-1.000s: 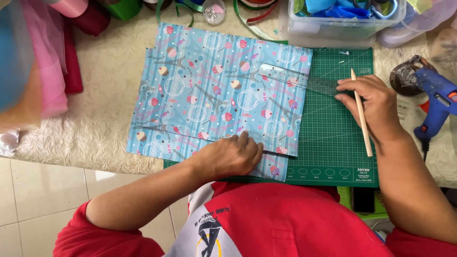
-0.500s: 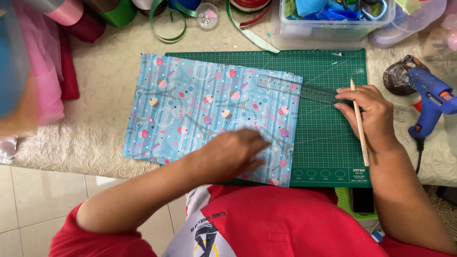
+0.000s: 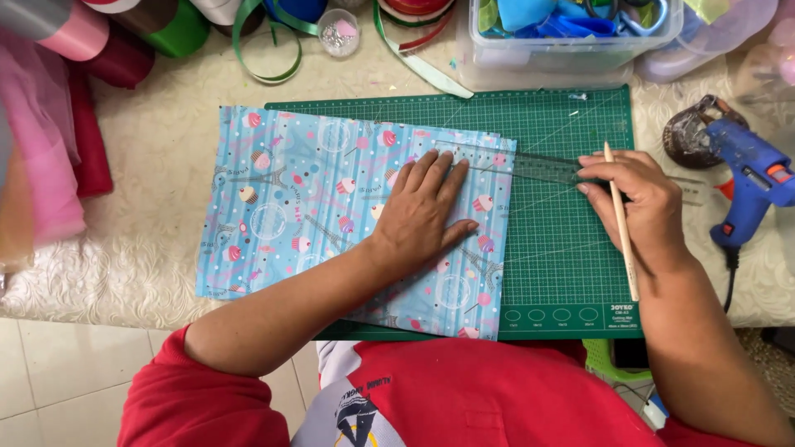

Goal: Using a ruler and pencil to mark lines on patterned paper for cutting on a green cutting mat.

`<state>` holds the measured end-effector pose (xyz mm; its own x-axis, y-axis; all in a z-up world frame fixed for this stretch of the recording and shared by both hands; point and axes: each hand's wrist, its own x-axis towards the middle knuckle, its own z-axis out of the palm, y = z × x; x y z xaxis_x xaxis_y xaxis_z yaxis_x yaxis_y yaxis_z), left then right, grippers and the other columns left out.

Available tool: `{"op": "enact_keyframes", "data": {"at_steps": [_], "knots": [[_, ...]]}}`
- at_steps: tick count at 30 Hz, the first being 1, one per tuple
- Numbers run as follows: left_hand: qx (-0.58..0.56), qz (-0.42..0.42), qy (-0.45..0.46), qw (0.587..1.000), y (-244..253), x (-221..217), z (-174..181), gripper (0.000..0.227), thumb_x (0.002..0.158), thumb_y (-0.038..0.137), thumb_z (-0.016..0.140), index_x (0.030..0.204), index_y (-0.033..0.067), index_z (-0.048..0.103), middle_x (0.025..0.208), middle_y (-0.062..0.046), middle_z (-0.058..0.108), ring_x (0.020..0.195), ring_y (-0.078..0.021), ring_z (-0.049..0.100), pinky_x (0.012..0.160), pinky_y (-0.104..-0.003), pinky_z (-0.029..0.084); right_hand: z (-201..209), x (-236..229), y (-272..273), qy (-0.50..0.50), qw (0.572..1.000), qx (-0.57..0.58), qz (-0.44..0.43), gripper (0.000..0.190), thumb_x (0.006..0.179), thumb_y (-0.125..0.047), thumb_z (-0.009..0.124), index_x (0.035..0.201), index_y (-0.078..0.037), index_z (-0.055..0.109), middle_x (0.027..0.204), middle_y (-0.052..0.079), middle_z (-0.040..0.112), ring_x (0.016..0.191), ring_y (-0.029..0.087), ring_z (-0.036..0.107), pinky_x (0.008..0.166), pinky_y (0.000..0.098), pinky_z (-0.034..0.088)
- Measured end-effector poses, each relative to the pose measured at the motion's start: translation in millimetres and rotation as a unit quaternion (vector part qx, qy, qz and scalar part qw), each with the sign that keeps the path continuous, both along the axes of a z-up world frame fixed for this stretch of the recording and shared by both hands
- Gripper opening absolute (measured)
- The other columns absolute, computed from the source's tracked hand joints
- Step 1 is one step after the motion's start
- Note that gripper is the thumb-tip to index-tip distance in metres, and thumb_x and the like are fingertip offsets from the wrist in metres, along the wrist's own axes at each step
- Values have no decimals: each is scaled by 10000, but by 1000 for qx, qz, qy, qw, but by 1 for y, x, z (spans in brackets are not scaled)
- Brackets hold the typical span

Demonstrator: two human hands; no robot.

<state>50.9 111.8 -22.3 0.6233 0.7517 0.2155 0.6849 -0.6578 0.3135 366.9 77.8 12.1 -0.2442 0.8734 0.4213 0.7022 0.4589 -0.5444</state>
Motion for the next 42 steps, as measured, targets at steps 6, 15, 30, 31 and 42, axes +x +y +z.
{"op": "enact_keyframes", "data": {"at_steps": [6,15,30,31,42], "knots": [[-34,-4,-20,999,-2,-3,9,798,999,622,467,1535,34,419,1552,-252,416,1498,-505,286,1202,-674,252,-4,0,1,-5,1000,7,-8,226,927,119,831,1118,64,725,1212,250,739,1174,395,682,1072,482,553],[-69,-37,-45,996,-2,-5,14,694,1056,508,447,1546,19,395,1602,-260,367,1532,-439,302,1247,-623,237,0,-2,-3,-17,999,26,-18,215,936,117,839,1114,88,720,1177,261,742,1150,411,691,1083,509,555],[-63,-50,-13,997,-2,-5,8,689,1083,496,388,1597,40,330,1657,-206,334,1575,-377,243,1281,-569,196,0,-2,-3,-21,999,28,-28,235,927,131,869,1106,108,720,1167,276,743,1135,408,704,1077,498,563],[-64,-50,-12,997,-3,-5,8,690,1082,498,385,1596,40,333,1657,-206,336,1575,-375,244,1280,-569,197,1,-3,-5,-21,999,25,-30,237,927,135,866,1109,105,717,1171,277,742,1146,410,703,1087,501,559],[-53,-47,-9,997,-2,-5,4,697,1084,511,385,1605,52,320,1666,-193,333,1579,-385,241,1288,-565,203,-3,1,-3,-18,999,17,-30,234,947,127,872,1131,109,728,1173,271,743,1149,400,701,1083,489,565]]}}
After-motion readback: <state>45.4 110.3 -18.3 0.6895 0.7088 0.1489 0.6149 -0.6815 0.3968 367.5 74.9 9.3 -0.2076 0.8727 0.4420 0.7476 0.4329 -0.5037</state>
